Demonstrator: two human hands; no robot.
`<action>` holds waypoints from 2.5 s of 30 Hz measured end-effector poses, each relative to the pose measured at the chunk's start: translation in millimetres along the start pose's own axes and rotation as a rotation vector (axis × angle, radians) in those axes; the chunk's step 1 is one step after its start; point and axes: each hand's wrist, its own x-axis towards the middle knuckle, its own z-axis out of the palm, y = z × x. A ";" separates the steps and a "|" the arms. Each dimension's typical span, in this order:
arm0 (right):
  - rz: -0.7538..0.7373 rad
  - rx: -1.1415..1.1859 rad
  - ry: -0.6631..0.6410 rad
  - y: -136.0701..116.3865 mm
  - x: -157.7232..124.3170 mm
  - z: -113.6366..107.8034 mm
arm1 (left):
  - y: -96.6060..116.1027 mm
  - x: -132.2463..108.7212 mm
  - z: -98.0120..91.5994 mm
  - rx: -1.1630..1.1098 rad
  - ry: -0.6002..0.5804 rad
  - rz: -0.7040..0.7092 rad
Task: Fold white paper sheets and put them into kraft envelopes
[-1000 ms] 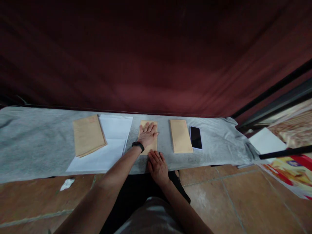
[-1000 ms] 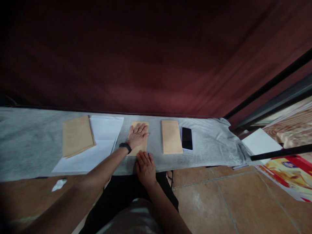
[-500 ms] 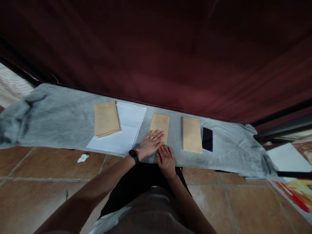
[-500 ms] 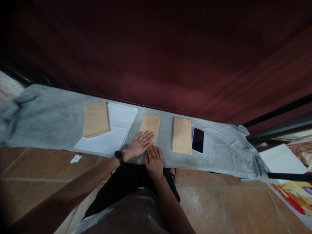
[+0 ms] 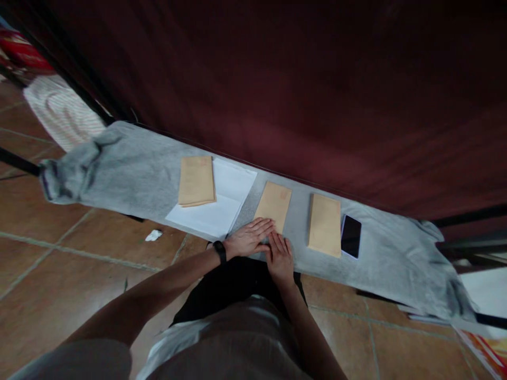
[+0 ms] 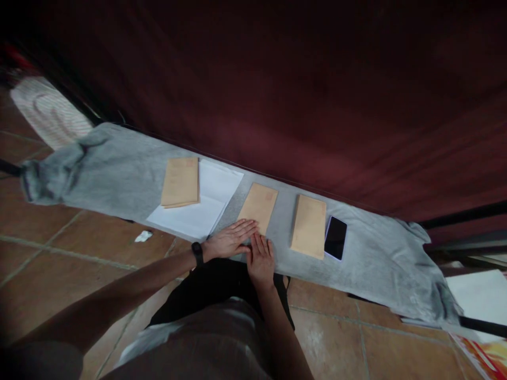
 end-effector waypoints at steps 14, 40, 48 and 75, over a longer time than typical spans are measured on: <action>0.021 -0.022 0.028 15.2 -10.0 -11.1 | 1.9 -23.0 7.0 0.013 -0.001 -0.086; 0.110 -0.031 0.051 -8.1 -9.8 -9.5 | -4.5 -28.8 4.7 0.045 0.028 -0.050; 0.166 -0.017 0.092 -7.6 -11.6 -12.1 | -6.5 -38.9 12.2 0.066 0.066 -0.119; 0.138 0.012 0.084 -22.4 2.0 -1.4 | 10.8 -34.0 19.5 0.057 0.240 -0.400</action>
